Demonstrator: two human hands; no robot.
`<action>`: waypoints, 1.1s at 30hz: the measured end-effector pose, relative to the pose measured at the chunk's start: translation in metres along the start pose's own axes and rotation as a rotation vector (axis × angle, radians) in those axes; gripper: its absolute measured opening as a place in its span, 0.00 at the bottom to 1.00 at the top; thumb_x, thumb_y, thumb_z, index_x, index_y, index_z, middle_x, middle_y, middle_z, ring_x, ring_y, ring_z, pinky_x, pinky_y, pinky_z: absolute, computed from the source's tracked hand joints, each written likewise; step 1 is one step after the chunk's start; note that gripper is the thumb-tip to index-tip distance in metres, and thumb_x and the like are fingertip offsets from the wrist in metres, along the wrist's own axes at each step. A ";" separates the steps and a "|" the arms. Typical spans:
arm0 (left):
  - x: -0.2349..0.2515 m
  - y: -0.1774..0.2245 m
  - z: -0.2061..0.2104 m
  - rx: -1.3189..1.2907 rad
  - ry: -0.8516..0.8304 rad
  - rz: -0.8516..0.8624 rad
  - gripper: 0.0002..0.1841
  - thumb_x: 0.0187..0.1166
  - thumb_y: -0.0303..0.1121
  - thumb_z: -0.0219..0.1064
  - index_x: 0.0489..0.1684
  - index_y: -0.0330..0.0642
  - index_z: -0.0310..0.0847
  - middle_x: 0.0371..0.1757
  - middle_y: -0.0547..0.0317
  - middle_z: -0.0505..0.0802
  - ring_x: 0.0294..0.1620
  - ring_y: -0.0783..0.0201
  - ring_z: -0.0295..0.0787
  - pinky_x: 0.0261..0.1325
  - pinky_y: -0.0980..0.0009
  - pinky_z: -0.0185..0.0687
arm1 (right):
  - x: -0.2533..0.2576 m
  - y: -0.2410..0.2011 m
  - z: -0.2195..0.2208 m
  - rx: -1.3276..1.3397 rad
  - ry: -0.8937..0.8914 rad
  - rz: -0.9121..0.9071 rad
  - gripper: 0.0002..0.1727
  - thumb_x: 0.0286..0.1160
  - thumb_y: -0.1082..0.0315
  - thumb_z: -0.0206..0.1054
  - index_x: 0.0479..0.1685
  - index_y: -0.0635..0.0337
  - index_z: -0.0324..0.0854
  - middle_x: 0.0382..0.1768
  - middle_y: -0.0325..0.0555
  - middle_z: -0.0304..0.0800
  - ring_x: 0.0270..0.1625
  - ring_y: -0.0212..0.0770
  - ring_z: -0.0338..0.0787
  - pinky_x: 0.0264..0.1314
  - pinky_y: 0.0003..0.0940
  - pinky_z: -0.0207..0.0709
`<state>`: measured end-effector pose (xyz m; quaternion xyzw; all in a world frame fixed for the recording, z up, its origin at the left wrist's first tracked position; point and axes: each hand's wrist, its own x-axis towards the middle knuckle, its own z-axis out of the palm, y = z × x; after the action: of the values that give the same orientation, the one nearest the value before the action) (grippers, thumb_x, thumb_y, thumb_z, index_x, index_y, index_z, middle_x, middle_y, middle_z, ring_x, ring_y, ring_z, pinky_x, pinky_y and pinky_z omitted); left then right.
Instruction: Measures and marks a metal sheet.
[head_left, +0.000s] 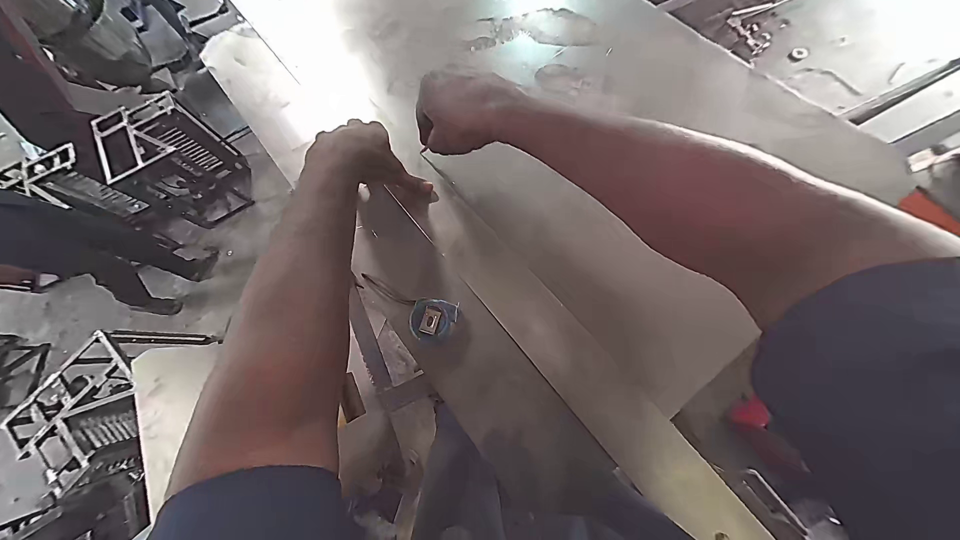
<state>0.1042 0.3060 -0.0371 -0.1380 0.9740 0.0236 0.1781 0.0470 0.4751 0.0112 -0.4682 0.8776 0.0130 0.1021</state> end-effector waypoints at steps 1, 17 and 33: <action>0.000 0.001 -0.001 -0.011 -0.004 -0.012 0.59 0.36 0.83 0.76 0.59 0.36 0.84 0.62 0.29 0.87 0.67 0.27 0.82 0.58 0.19 0.72 | -0.017 0.000 0.003 0.016 -0.009 -0.002 0.09 0.72 0.60 0.67 0.33 0.55 0.88 0.34 0.50 0.87 0.43 0.55 0.88 0.41 0.61 0.77; -0.005 -0.017 0.004 -0.134 0.039 0.082 0.49 0.50 0.75 0.79 0.63 0.41 0.85 0.69 0.32 0.84 0.75 0.31 0.76 0.67 0.23 0.71 | -0.230 0.003 0.042 0.352 0.181 0.262 0.11 0.91 0.57 0.54 0.58 0.50 0.74 0.29 0.44 0.83 0.32 0.50 0.88 0.33 0.57 0.80; 0.010 -0.151 0.032 -0.988 0.421 -0.270 0.26 0.79 0.51 0.72 0.59 0.34 0.82 0.46 0.45 0.87 0.38 0.57 0.78 0.44 0.53 0.76 | -0.447 -0.133 0.177 0.501 0.335 1.188 0.27 0.90 0.46 0.44 0.65 0.59 0.74 0.31 0.64 0.85 0.36 0.73 0.89 0.34 0.74 0.75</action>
<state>0.1476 0.1617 -0.0705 -0.3303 0.8354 0.4266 -0.1049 0.4278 0.7878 -0.0667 0.1370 0.9669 -0.2104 0.0455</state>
